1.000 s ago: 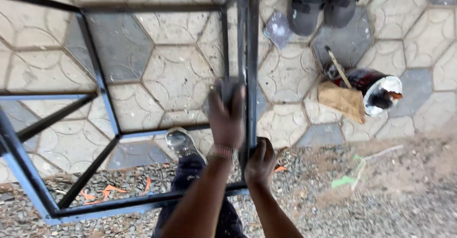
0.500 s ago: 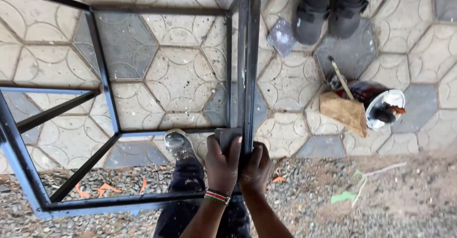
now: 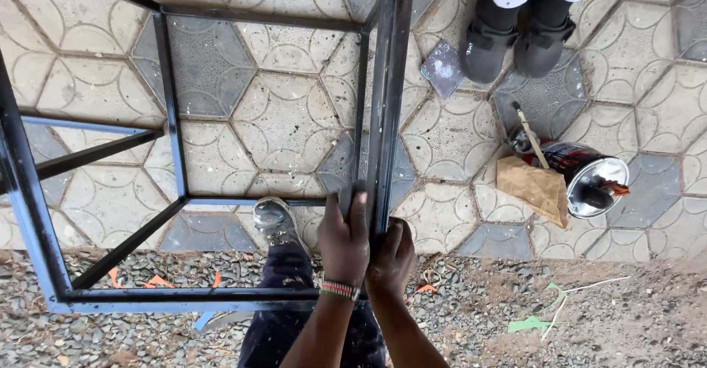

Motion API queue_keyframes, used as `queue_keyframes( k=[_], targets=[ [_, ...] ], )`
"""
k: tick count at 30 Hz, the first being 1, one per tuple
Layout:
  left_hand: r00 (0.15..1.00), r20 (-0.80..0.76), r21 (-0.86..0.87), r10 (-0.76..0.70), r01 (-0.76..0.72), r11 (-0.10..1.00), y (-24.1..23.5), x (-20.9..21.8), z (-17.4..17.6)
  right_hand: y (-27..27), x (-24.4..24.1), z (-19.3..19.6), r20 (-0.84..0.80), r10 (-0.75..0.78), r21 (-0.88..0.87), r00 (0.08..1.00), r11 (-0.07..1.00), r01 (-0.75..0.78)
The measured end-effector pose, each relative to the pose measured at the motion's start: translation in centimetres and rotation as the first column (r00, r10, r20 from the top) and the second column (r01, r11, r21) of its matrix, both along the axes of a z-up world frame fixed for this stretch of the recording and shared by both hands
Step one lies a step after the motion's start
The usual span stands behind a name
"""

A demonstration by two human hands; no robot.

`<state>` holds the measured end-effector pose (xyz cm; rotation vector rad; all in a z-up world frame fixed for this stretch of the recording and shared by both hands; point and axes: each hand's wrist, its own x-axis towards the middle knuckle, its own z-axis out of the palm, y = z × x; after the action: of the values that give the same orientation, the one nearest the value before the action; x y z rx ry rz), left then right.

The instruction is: The person uses a sanding block to smooth the surface of a black metal frame lying on a tiled floor. The person systematically sands the edges and corners of the frame, adjusting their grip and position to reach different sections of the structure.

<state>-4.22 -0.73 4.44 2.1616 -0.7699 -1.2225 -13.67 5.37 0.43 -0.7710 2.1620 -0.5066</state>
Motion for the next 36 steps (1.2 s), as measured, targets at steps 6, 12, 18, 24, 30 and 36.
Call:
queue_keyframes(
  k=[6, 12, 18, 24, 30, 36],
  targets=[
    [0.991, -0.122, -0.311, 0.054, -0.090, 0.946, -14.0, 1.5, -3.4, -0.2, 0.2, 0.9, 0.059, -0.046, 0.013, 0.997, 0.999, 0.045],
    [0.984, -0.173, -0.029, 0.049, -0.055, 0.998, -5.7, 1.6, 1.7, -0.3, 0.5, 0.9, 0.081, -0.058, 0.017, 0.995, 0.998, 0.056],
    [0.996, 0.090, -0.328, -0.019, 0.048, 0.943, -5.0, 0.4, -0.8, -0.6, 0.6, 1.0, 0.112, -0.055, -0.018, 0.992, 0.998, 0.057],
    [0.986, -0.146, -0.320, 0.083, -0.126, 0.939, -12.8, 0.2, 0.1, 0.3, 0.1, -0.5, 0.112, -0.061, -0.032, 0.992, 0.997, 0.065],
    [0.994, -0.080, -0.154, 0.074, -0.086, 0.984, -0.8, 0.6, 1.8, 0.5, 0.2, -0.6, 0.138, -0.097, -0.031, 0.986, 0.994, 0.102],
    [0.994, -0.066, -0.311, 0.092, -0.108, 0.944, -12.0, 0.0, -0.1, -0.7, 0.9, 1.3, 0.102, -0.048, -0.045, 0.994, 0.998, 0.053]
  ],
)
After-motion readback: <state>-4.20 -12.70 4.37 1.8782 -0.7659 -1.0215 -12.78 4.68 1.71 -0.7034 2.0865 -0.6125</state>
